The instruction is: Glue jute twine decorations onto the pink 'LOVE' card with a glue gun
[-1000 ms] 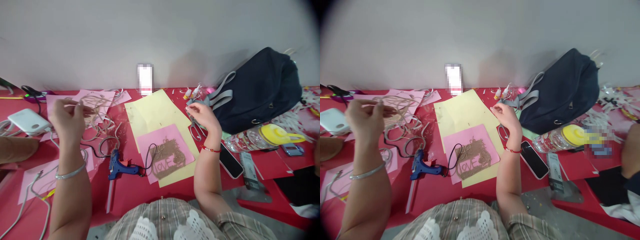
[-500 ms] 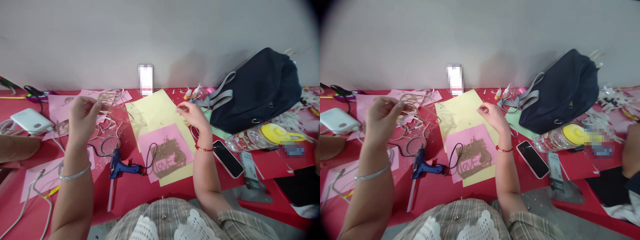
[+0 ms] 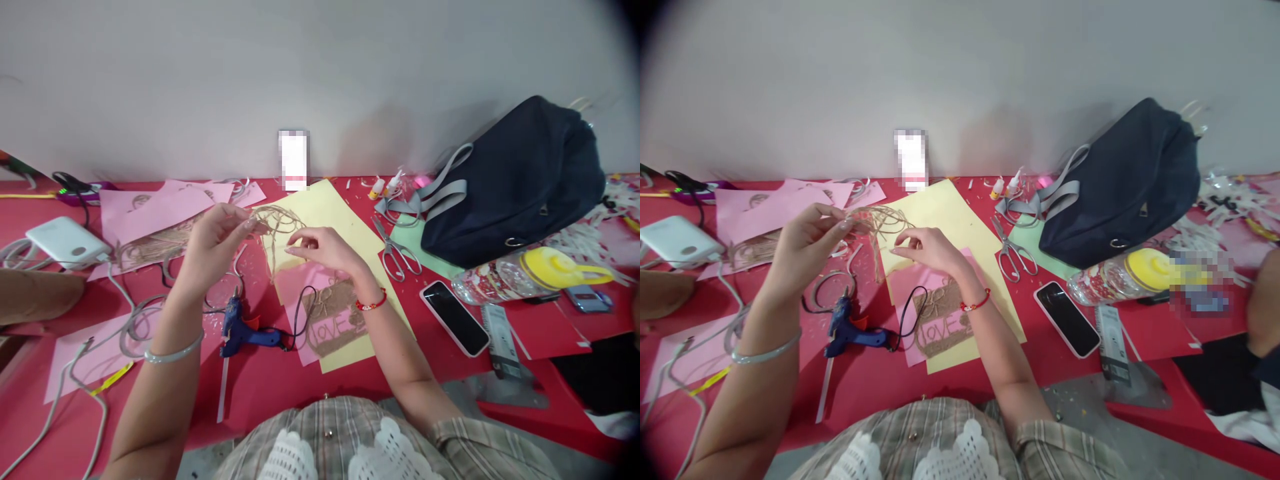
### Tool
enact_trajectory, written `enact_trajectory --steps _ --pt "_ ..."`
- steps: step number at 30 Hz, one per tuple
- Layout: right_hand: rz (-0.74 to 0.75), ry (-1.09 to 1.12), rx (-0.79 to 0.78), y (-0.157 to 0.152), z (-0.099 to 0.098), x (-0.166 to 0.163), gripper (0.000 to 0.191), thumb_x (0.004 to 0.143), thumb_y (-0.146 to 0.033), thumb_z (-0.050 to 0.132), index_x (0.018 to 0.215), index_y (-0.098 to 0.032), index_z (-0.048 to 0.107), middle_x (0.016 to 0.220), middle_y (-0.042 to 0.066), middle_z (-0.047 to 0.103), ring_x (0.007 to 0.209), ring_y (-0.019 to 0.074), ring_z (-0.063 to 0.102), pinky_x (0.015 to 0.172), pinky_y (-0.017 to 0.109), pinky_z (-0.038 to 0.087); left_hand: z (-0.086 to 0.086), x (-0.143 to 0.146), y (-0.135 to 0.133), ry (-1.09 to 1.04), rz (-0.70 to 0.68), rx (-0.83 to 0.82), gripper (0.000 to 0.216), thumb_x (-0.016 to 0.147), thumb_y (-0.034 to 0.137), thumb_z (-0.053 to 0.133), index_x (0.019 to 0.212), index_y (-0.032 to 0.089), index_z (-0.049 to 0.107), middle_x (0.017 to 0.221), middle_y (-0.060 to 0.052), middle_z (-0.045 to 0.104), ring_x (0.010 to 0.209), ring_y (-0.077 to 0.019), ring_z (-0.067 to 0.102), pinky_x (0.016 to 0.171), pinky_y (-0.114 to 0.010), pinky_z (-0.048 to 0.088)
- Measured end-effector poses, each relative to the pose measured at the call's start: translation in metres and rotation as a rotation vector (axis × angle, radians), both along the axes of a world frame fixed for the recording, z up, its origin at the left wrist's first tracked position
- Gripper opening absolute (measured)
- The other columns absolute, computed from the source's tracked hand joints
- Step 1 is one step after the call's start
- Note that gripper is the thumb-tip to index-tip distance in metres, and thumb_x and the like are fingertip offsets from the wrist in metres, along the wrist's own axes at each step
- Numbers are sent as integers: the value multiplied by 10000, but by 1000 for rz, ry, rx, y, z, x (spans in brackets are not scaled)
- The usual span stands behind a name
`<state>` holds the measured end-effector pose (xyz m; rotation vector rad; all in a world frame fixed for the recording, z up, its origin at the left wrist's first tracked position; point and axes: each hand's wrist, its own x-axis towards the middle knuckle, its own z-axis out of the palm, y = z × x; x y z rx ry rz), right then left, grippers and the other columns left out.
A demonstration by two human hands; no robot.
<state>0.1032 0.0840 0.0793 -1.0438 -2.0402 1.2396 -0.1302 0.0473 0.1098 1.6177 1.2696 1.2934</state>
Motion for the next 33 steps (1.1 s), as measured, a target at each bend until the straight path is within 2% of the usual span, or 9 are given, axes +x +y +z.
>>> enact_trajectory --steps 4,8,14,18,22,26,28,31,33 --pt "-193 7 68 8 -6 7 478 962 -325 685 1413 -193 595 1103 68 694 671 114 549 715 286 484 -1 -2 0 -13 11 -17 133 944 302 705 911 237 595 825 -40 784 787 -146 749 717 -266 580" --pt "-328 3 77 16 -15 16 517 955 -300 662 1446 -187 546 1234 120 664 738 134 580 738 299 511 -3 -5 2 -39 36 5 182 930 342 734 899 231 594 835 -46 791 762 -148 747 707 -270 582" --pt "-210 72 -71 17 -24 16 668 929 -247 659 1562 -252 447 1117 63 701 711 140 591 721 298 528 -3 -7 4 -60 18 -23 193 929 376 735 912 244 595 786 -32 781 726 -157 742 715 -290 591" --pt "-148 21 -116 16 -35 4 777 940 -173 612 1657 -291 337 1030 30 703 711 129 592 716 275 509 -1 -5 2 -27 -76 -55 130 954 332 705 916 245 616 779 -27 763 690 -136 695 715 -281 577" --pt "-184 -66 -121 20 -48 0 610 924 -144 622 1527 -174 537 1014 50 707 794 136 612 750 268 495 -1 -11 2 -64 -69 -57 122 958 326 712 913 244 632 788 -25 739 716 -132 684 697 -259 557" --pt "-229 -38 -99 23 -49 7 499 934 -184 618 1431 -147 602 1129 94 717 844 148 626 777 285 518 0 -30 2 -83 75 14 170 939 358 752 900 230 647 821 -24 722 756 -118 681 682 -216 533" --pt "-229 -12 -63 22 -43 10 508 930 -163 602 1438 -149 596 1240 120 701 852 144 622 818 299 533 2 -38 1 -88 79 28 187 925 381 769 905 232 656 839 -28 722 778 -131 689 723 -237 551" --pt "-82 80 -47 15 -31 6 638 883 -115 636 1508 -203 541 1496 143 586 887 135 633 876 308 551 6 -39 -2 -58 14 -19 194 927 416 759 905 251 660 806 -25 710 766 -155 693 741 -279 559" --pt "64 199 -99 8 -27 -4 725 855 -143 709 1539 -263 502 1571 127 530 880 127 648 874 304 566 7 -33 -4 -20 -45 -44 204 935 437 743 893 260 651 792 -27 709 759 -164 694 722 -291 556"
